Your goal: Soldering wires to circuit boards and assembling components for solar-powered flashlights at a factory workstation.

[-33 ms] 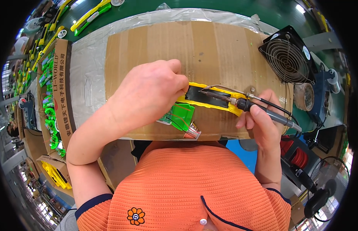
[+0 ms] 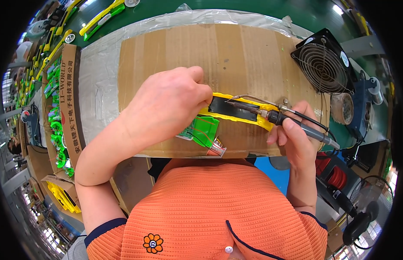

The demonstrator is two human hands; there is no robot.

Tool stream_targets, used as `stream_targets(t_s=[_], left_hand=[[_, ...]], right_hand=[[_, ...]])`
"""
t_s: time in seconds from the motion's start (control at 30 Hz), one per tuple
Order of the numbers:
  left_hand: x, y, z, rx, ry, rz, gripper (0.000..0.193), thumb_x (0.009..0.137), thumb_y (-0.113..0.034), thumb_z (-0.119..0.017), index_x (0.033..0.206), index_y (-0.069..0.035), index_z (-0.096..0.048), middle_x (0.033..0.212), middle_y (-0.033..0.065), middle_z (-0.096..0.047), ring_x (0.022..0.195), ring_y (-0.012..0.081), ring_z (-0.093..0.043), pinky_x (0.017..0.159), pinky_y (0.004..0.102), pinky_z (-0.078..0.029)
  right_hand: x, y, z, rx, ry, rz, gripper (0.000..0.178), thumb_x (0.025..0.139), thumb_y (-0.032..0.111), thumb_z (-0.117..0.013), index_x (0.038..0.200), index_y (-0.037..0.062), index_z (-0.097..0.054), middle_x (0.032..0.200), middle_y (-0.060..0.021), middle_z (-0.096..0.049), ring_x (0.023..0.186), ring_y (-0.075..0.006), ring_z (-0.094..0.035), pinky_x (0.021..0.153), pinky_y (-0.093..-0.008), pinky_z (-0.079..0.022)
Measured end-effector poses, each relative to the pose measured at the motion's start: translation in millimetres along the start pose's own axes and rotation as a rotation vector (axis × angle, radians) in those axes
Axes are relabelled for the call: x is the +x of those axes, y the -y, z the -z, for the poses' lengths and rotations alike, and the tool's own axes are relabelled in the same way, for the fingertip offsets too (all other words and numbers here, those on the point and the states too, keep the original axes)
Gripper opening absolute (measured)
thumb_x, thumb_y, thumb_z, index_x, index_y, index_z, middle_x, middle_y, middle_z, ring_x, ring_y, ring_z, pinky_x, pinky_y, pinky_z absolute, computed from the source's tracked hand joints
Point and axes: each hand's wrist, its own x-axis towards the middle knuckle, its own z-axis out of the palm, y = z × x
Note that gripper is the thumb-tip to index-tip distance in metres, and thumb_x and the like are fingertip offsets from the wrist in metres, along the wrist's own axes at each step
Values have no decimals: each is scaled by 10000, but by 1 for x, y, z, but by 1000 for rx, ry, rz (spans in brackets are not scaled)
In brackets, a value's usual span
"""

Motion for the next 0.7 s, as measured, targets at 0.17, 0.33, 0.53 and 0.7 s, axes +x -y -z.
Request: stream_targets(t_s=[0.17,0.33,0.53,0.7], left_hand=[[-8,-4,11,-23,-98,-33,73,808,-104,-698,870,-66,-694,877,74,-565,901,272,-584,745,386,-486],[-26,-10,8,-55,-187,-120,124,763,-100,-746,874,-78,-695,957,65,-603,1037,274,-582,852,406,-478],[-29,-12,-18,-95,-266,-110,139,754,-81,-755,866,-78,-673,916,50,-636,1030,279,-615,902,427,-461],[-17,-34,-30,-196,-279,-58,105,802,-60,-706,898,-65,-662,886,77,-650,908,280,-642,823,397,-490]], right_hand=[[-7,-5,2,14,-22,48,160,913,27,-605,946,18,-449,643,-76,-545,547,-159,-577,574,-337,-562],[-13,-10,1,23,-21,79,171,926,62,-606,958,27,-442,642,-74,-535,540,-175,-566,560,-335,-537],[-15,-25,-17,196,-82,37,110,972,80,-546,1012,38,-452,668,-76,-534,596,-213,-589,633,-357,-526],[-14,-28,-28,309,-42,55,120,978,104,-541,1028,33,-457,747,-135,-590,627,-233,-606,695,-381,-530]])
